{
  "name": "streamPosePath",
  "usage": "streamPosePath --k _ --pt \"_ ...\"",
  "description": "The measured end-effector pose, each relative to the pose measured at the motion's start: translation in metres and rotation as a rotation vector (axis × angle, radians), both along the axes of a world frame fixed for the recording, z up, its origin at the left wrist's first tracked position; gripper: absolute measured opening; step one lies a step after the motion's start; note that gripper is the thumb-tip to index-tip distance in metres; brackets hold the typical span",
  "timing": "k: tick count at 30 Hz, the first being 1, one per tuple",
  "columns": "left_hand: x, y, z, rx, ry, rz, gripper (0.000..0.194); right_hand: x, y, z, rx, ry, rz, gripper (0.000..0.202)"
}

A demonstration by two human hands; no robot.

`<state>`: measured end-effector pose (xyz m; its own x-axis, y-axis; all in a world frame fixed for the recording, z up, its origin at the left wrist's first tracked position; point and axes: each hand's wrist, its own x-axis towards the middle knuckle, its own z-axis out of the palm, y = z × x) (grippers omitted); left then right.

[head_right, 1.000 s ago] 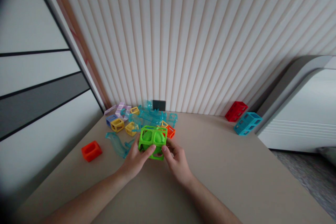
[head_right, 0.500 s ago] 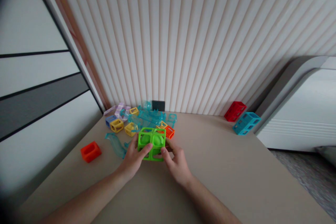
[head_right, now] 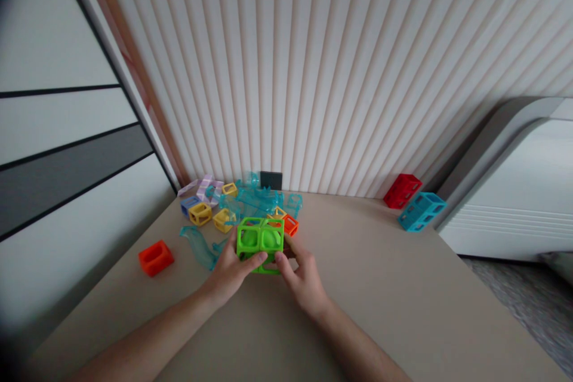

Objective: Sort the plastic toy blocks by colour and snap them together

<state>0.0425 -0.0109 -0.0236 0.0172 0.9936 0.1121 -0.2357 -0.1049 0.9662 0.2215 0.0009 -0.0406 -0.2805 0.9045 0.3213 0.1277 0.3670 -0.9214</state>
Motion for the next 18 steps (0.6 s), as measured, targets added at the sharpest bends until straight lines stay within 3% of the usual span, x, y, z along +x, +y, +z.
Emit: streamPosePath --k 10,18 --pt "0.0027 -0.0034 0.0001 -0.008 -0.031 0.002 0.057 0.0016 -0.0006 -0.0005 0.044 -0.042 -0.008 0.039" --pt "-0.0006 -0.0014 -0.0011 0.019 0.059 0.062 0.057 0.0035 -0.0008 0.0013 0.081 -0.093 0.004 0.041"
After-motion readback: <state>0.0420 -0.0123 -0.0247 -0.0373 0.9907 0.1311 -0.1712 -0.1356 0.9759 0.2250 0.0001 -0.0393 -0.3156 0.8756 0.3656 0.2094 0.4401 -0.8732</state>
